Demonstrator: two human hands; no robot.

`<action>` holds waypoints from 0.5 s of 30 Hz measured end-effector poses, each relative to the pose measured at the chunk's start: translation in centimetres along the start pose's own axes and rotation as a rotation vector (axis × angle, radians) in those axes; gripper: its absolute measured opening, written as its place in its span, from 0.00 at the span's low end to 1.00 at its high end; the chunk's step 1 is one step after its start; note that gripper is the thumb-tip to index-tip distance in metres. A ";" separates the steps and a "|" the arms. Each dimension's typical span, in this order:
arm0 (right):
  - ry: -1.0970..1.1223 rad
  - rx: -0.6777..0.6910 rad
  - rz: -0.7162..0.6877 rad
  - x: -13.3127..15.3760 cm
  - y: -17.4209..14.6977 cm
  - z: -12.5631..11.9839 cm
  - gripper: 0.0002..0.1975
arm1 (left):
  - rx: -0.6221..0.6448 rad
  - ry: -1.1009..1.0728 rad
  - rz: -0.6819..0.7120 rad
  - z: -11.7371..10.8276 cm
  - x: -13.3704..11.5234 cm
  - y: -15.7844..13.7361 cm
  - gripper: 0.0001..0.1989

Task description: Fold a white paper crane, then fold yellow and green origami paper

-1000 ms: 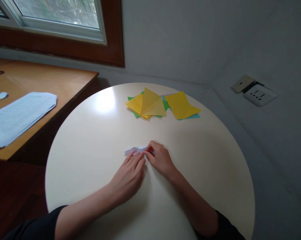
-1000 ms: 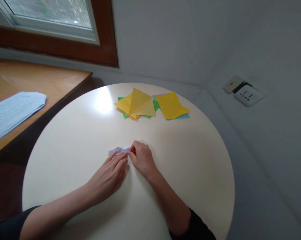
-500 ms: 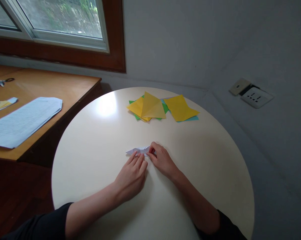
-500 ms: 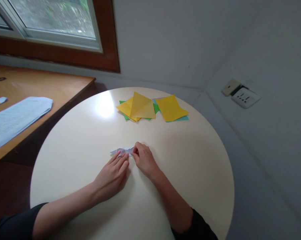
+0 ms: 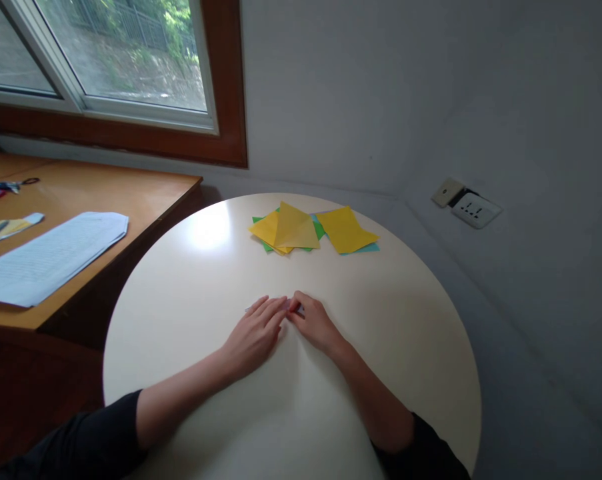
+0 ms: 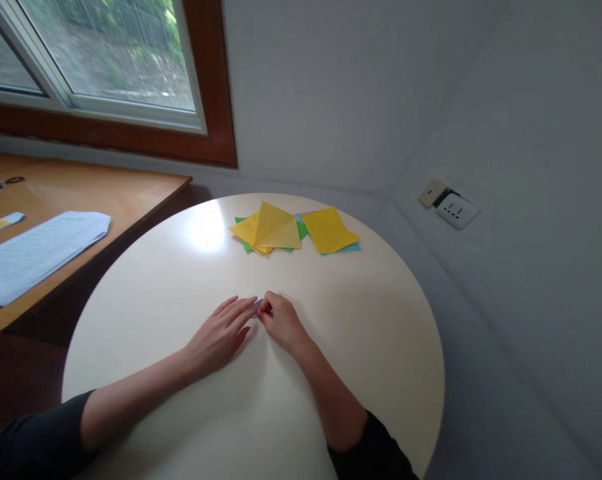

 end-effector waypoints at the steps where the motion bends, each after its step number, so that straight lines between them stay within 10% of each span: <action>1: 0.009 -0.001 -0.001 0.0 0.0 0.0 0.08 | 0.030 0.002 -0.010 0.3 0.1 0.1 0.20; 15: 0.026 0.073 -0.047 0.7 -0.1 -0.9 0.08 | 0.275 -0.006 0.067 1.3 1.7 0.5 0.23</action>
Point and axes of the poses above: each hand's wrist, its own y-axis towards the middle knuckle, its own z-axis out of the palm, x = y × z, the point moved 1 cm from there along y, towards the middle knuckle, and after that the axes turned 15 degrees about y, right-handed, at the moved point
